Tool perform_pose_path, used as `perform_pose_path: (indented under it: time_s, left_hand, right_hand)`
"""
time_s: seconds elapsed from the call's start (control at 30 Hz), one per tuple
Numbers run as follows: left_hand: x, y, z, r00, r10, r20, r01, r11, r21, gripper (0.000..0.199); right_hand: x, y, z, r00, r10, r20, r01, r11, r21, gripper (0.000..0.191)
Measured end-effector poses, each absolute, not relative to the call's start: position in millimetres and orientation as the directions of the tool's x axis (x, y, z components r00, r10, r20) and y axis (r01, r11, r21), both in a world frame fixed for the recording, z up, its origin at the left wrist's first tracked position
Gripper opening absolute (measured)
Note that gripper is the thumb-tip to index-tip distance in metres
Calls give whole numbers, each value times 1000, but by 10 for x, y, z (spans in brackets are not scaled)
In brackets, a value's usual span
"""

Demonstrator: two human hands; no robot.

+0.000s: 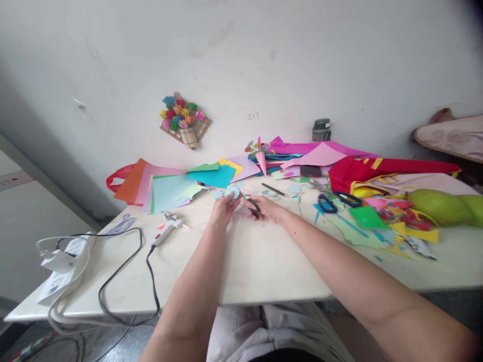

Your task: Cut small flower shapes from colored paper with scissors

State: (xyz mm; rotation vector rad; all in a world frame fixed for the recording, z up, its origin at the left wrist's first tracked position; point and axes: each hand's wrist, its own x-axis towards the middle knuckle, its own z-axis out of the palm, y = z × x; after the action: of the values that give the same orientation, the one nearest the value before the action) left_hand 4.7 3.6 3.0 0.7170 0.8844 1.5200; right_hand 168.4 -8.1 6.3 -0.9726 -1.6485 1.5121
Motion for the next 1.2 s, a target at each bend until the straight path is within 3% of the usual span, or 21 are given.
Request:
perform_pose_path:
  time_s: [1.2]
  left_hand:
    - [107, 26, 49, -158, 985, -64, -620, -48, 783, 12]
  right_hand:
    - [1649, -29, -25, -473, 880, 43, 17, 58, -998, 34]
